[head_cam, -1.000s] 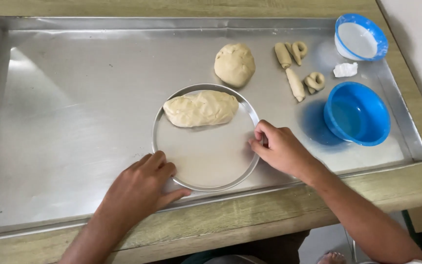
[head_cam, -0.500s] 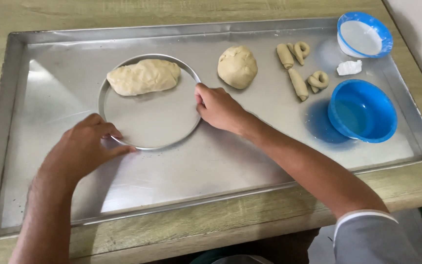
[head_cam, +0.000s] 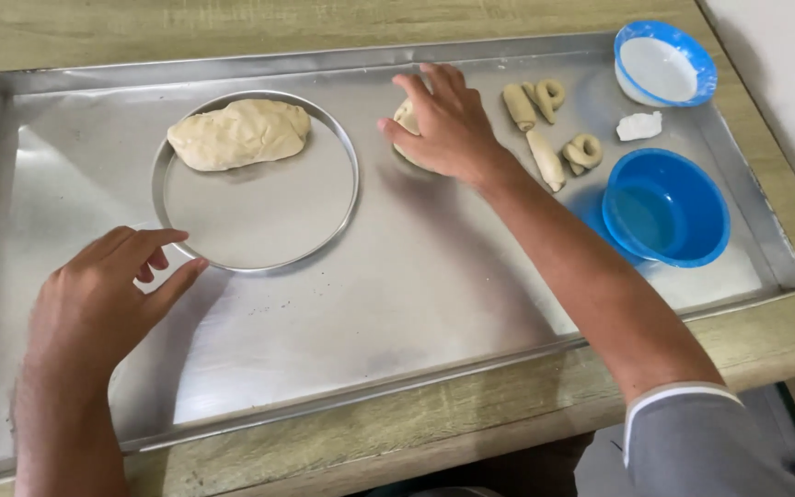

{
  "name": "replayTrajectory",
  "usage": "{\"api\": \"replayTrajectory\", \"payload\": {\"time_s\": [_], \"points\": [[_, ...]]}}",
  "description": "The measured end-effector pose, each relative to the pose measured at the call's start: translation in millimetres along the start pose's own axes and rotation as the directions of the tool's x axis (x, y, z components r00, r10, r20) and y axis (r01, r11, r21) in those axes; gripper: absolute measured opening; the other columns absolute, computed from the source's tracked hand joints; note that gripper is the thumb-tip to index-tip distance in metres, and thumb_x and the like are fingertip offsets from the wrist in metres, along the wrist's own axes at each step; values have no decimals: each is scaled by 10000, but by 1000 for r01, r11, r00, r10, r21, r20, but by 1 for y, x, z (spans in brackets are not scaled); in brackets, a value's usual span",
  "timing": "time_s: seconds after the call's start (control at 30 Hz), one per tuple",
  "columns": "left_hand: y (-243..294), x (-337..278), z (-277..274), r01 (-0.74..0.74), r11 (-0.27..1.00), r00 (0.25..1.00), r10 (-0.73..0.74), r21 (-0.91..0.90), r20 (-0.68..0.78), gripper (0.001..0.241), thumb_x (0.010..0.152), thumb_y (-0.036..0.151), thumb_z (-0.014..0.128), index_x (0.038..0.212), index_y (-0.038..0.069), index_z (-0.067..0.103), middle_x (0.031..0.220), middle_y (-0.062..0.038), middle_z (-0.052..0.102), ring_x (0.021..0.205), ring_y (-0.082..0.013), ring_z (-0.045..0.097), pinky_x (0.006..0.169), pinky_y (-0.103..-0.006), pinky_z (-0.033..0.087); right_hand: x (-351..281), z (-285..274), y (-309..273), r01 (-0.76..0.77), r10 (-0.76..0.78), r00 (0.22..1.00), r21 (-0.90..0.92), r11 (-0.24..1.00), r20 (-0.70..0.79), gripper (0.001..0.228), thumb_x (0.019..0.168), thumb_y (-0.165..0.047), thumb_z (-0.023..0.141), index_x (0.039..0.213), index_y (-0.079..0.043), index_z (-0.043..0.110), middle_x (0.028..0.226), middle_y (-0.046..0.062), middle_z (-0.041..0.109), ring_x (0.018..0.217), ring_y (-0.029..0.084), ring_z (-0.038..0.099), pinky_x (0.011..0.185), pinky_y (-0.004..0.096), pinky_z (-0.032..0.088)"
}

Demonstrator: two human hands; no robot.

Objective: The person is portioning a large piece of dough into smaller, uniform pieces on a metal tray for further shaping.

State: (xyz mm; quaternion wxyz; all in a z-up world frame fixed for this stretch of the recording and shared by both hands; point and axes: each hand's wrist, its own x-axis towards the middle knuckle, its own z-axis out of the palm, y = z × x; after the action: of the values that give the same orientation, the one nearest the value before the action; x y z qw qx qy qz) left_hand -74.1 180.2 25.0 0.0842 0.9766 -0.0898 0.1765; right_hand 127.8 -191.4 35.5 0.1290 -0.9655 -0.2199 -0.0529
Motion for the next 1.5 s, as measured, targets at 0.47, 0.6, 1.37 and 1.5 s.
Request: {"api": "replayTrajectory", "payload": {"time_s": [0.47, 0.6, 1.37, 1.5], "points": [[18, 4, -12, 9, 990, 991, 9, -139, 132, 363, 988, 432, 605, 1258, 218, 721, 951, 60, 688, 706, -115, 632, 523, -348, 509, 15, 36, 1, -82, 58, 992, -210, 974, -115, 631, 932, -666, 540, 1258, -126, 571, 1197, 200, 580, 1103, 409, 512, 727, 583, 487], [22, 4, -10, -4, 991, 995, 17, -132, 101, 351, 987, 445, 623, 1226, 213, 735, 916, 67, 691, 661, -119, 612, 513, -354, 510, 6, 51, 12, 22, -152, 880, -280, 960, -450, 224, 790, -298, 703, 882, -100, 653, 842, 76, 620, 791, 282, 535, 435, 402, 423], [224, 152, 44, 318, 643, 948, -228, -697, 222, 559, 853, 702, 630, 1201, 266, 617, 1081, -47, 666, 973, -246, 720, 831, -446, 558, -123, -63, -75, -107, 540, 752, 878, -467, 379, 471, 900, -346, 460, 1278, -115, 621, 1176, 32, 603, 1107, 183, 531, 938, 443, 483], [211, 151, 51, 432, 600, 901, -310, -673, 302, 516, 839, 734, 710, 1024, 253, 704, 899, -53, 721, 888, -246, 752, 777, -407, 594, -133, -49, -75, -155, 467, 844, 954, -257, 264, 524, 937, -173, 516, 1421, 22, 557, 1233, 84, 577, 1050, 184, 542, 931, 445, 559]]}}
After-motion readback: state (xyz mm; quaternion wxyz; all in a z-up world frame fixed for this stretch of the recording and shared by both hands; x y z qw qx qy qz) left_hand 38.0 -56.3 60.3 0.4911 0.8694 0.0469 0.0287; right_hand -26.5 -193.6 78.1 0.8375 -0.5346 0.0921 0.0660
